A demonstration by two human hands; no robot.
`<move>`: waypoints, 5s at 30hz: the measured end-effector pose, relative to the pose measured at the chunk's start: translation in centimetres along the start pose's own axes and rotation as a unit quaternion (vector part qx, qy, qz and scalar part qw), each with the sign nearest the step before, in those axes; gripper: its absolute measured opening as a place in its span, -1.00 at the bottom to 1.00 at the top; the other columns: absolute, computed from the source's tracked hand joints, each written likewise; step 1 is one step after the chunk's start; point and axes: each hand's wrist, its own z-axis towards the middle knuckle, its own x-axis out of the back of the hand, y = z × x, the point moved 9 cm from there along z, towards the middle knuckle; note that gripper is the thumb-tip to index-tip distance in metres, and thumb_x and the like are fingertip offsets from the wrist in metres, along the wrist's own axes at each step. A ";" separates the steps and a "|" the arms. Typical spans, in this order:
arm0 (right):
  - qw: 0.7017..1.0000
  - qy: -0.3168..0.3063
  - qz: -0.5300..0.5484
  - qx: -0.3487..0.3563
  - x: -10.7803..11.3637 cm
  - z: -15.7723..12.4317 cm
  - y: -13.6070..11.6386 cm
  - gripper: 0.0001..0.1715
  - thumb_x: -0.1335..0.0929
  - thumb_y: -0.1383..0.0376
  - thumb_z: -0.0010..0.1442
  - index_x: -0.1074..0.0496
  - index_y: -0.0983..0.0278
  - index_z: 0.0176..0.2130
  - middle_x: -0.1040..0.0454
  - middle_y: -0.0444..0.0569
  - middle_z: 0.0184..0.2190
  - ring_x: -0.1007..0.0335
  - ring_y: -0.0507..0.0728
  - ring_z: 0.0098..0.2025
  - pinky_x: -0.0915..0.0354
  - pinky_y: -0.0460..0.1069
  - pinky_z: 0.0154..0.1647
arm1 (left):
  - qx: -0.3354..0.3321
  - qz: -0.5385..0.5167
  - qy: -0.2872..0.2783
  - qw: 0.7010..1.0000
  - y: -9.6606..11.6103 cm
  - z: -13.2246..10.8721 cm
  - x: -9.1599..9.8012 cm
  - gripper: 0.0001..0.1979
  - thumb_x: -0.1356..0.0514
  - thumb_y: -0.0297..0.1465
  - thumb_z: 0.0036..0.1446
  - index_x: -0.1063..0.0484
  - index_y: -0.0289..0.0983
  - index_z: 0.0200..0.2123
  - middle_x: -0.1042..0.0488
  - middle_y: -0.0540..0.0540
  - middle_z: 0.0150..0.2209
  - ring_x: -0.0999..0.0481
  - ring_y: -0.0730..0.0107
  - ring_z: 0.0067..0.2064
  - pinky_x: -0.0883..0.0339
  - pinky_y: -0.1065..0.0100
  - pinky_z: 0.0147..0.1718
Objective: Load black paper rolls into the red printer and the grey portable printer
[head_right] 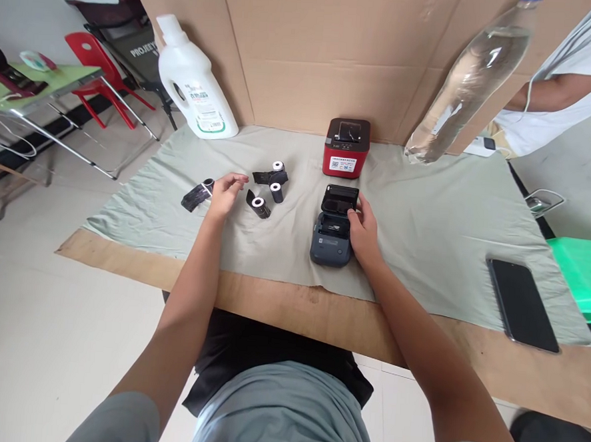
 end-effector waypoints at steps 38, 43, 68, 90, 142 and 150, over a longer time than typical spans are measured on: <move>0.953 0.104 -0.185 0.218 3.6 -0.4 -10.9 -0.72 -0.36 0.26 0.21 -0.51 0.17 -0.06 -0.52 0.10 0.00 -0.46 0.25 0.06 -0.43 0.15 0.01 | 0.031 -0.339 -0.054 0.939 10.6 -2.8 -8.0 -0.42 -0.56 0.03 -0.21 -0.39 -0.22 -0.36 -0.45 0.10 -0.47 -0.48 0.53 -0.44 -0.41 0.38 -0.46; 0.940 -0.146 -0.236 0.197 1.3 2.4 -14.4 -0.78 -0.38 0.24 0.22 -0.59 0.17 -0.14 -0.64 -0.03 -0.17 -0.52 0.17 -0.20 -0.42 0.09 -0.12 | 0.028 -0.325 -0.169 0.930 12.8 -5.2 -16.8 -0.45 -0.58 -0.05 -0.23 -0.38 -0.25 -0.46 -0.42 0.10 -0.51 -0.41 0.54 -0.46 -0.31 0.40 -0.46; 0.815 -0.342 -0.461 0.076 -1.8 0.5 -9.8 -0.76 -0.38 0.35 0.23 -0.55 0.22 -0.09 -0.62 0.01 -0.16 -0.49 0.19 -0.23 -0.19 0.00 -0.33 | 0.045 -0.194 -0.049 0.979 7.2 -6.0 -15.2 -0.66 -0.23 -0.08 0.30 -0.40 -0.20 -0.39 -0.27 0.02 -0.44 -0.29 0.38 -0.34 -0.22 0.33 -0.29; 0.775 -0.343 -0.520 0.106 -4.6 -0.5 -8.0 -0.82 -0.34 0.46 0.20 -0.44 0.25 -0.19 -0.51 0.09 -0.16 -0.42 0.17 -0.27 -0.08 0.00 -0.41 | 0.023 -0.197 -0.078 0.977 7.8 -6.0 -15.8 -0.67 -0.23 -0.16 0.31 -0.36 -0.20 -0.45 -0.29 0.02 -0.47 -0.30 0.39 -0.36 -0.21 0.32 -0.32; 0.941 -0.036 -0.331 -0.066 -1.4 -8.4 -5.0 0.22 -0.41 -0.03 0.17 0.18 0.31 0.52 -0.28 0.39 0.25 -0.27 0.57 0.26 -0.28 0.46 0.21 | 0.035 -0.285 -0.397 0.872 9.1 -8.8 -20.2 -0.42 -0.09 -0.37 0.17 -0.34 -0.19 0.29 -0.43 -0.17 0.22 -0.34 0.08 0.34 -0.15 0.05 0.36; 0.930 0.032 -0.366 -0.022 1.5 -7.2 -5.6 0.46 -0.49 0.10 -0.04 0.30 0.37 0.54 -0.31 0.32 0.12 -0.32 0.52 0.18 -0.31 0.39 0.21 | 0.031 -0.291 -0.370 0.882 8.4 -8.4 -20.5 -0.44 -0.11 -0.38 0.15 -0.38 -0.18 0.24 -0.48 -0.16 0.15 -0.43 0.16 0.22 -0.25 0.10 0.28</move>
